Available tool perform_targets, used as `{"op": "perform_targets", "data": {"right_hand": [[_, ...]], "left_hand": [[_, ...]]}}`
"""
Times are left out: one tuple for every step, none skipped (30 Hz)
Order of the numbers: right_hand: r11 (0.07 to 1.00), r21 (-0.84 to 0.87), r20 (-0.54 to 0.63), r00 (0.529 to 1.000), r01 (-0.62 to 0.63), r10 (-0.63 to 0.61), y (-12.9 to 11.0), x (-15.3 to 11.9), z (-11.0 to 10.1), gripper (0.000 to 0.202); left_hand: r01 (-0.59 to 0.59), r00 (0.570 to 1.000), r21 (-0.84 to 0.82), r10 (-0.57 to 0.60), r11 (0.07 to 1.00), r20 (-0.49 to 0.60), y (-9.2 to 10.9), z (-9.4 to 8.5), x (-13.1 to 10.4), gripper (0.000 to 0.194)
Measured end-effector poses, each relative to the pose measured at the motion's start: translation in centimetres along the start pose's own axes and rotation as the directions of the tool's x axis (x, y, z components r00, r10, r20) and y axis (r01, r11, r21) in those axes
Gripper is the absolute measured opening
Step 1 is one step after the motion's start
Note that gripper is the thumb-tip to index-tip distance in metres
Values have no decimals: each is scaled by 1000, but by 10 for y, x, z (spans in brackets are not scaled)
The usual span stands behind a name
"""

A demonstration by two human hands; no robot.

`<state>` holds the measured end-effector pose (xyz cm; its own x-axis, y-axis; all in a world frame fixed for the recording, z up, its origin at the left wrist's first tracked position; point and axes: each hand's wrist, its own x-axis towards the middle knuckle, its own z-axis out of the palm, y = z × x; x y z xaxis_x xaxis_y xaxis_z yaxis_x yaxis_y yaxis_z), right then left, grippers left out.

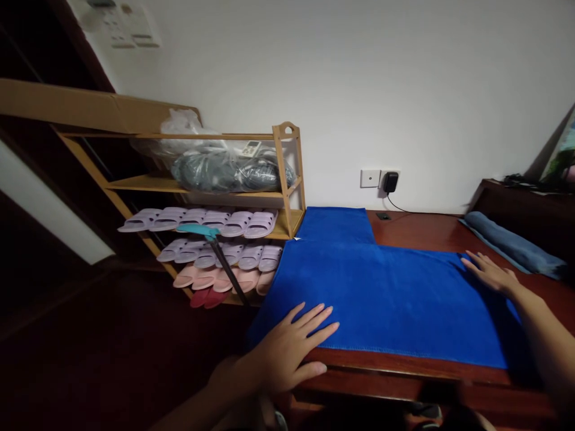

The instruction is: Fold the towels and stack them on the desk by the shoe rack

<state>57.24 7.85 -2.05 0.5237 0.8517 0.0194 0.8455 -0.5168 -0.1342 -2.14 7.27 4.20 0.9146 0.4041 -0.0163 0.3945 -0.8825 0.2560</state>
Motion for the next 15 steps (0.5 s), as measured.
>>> {"op": "perform_targets", "data": {"right_hand": [[1000,0,16,1000,-25,25,0,2,1,70],[999,-1,38,998,-49,49,1,3,3,70],[998,-2,61,996,-66,66,1,4,3,71],[997,-4,73,994,-78,78,1,4,4,72],[997,-6,82,993,-82,83,1,4,3,73],[997,-7,89,993,-80,81,1,3,3,74],[997,-7,93,993,-75,75,-1,2,1,75],[998,-6,95,993,-68,68,-2,1,0,75],[998,-7,97,993,-60,61,-4,-1,-1,76],[999,-8,99,994,-54,54,-6,-2,-2,75],[999,-9,100,994,-48,48,-8,-3,-4,75],[999,-12,99,994,-42,43,-10,-5,-5,74],[999,-15,91,995,-39,40,-12,-6,-6,74],[999,-19,76,996,-36,37,-14,-7,-7,75],[999,-22,53,998,-31,32,-17,-8,-8,75]], "left_hand": [[-2,1000,2,2,1000,4,-2,2,-1,68],[-3,1000,6,3,1000,2,-3,3,-2,69],[-3,1000,10,3,1000,0,-4,4,-2,69],[-4,1000,15,4,1000,-4,-4,5,-2,69],[-6,1000,20,6,1000,-9,-4,5,-2,68],[-7,1000,26,8,1000,-18,-3,6,-1,68],[-10,1000,32,11,999,-28,-3,6,-1,68],[-12,999,37,13,999,-38,-3,7,0,68],[-15,999,40,17,999,-47,-3,8,0,68],[-16,998,42,18,999,-52,-3,8,0,69],[-16,998,44,18,999,-53,-4,9,0,69],[-16,999,45,18,999,-51,-4,9,0,70],[-14,999,44,16,999,-45,-5,9,-1,70],[-14,999,43,15,999,-39,-5,9,-1,71],[-13,999,39,14,999,-34,-4,7,-2,71]]}}
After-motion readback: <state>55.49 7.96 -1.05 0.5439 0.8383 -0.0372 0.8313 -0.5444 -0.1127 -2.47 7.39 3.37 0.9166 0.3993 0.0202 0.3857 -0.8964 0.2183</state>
